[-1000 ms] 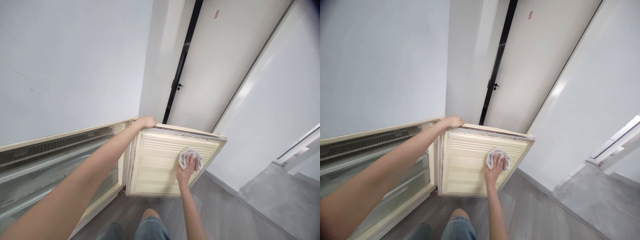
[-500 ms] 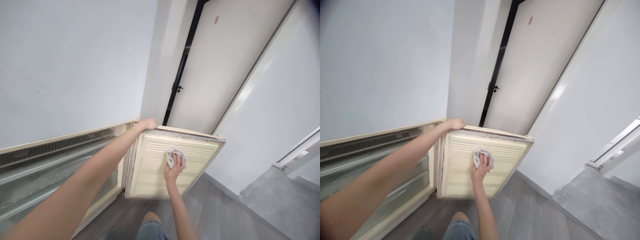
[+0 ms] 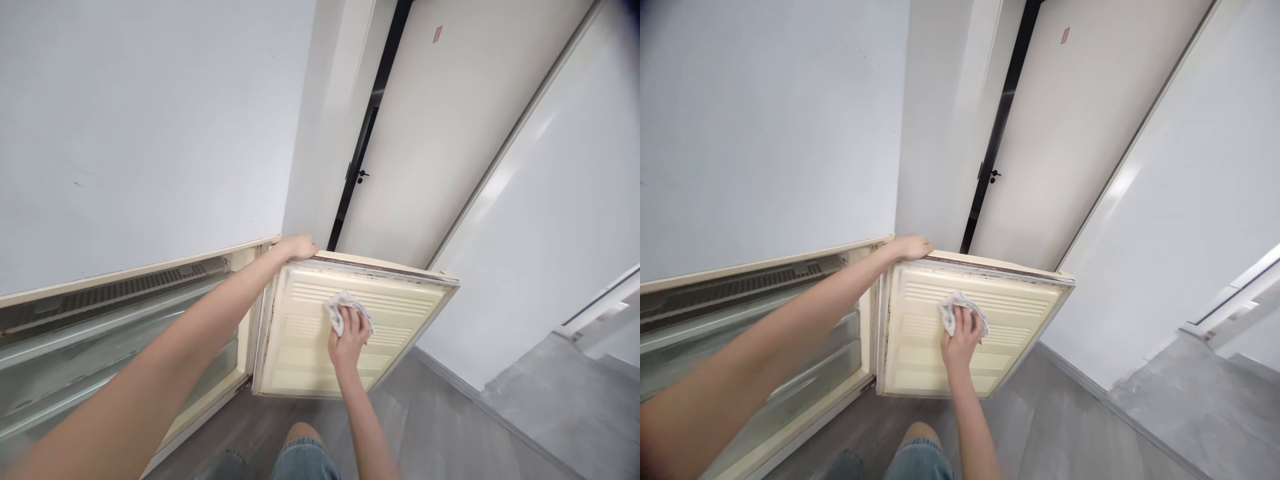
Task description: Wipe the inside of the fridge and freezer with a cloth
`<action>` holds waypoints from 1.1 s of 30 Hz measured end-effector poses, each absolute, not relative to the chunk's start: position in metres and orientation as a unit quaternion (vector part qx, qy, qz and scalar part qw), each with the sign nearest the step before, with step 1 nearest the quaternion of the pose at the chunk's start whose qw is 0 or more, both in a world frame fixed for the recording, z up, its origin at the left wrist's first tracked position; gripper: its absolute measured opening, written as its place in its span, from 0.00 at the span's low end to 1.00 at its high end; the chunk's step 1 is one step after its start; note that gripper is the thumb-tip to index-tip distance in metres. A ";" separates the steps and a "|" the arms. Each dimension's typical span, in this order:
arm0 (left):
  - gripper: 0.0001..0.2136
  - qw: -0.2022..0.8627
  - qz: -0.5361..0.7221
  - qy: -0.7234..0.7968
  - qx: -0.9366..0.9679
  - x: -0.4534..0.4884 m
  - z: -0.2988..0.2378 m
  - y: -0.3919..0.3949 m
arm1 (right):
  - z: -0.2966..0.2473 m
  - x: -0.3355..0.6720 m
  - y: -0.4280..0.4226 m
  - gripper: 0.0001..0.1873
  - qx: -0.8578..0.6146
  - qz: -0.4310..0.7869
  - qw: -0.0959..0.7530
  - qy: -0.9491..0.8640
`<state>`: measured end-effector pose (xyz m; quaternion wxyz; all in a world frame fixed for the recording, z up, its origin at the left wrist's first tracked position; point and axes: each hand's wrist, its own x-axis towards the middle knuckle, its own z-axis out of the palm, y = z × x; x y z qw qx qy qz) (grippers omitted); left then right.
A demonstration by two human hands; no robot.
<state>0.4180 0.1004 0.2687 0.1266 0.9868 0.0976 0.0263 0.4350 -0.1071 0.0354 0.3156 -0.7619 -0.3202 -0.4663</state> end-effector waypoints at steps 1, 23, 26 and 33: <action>0.23 0.128 0.026 0.098 0.987 0.418 0.269 0.101 | 0.034 0.445 -0.120 0.21 -0.764 -0.474 0.321 -0.296; 0.23 0.115 0.032 0.108 0.987 0.432 0.261 0.108 | 0.081 0.395 0.011 0.38 -0.786 -0.404 0.245 -0.400; 0.23 0.107 0.039 0.104 0.988 0.433 0.260 0.109 | 0.074 0.385 0.012 0.37 -0.766 -0.385 0.211 -0.469; 0.25 0.105 0.036 0.103 0.988 0.432 0.261 0.110 | 0.068 0.414 -0.047 0.31 -0.777 -0.370 0.218 -0.459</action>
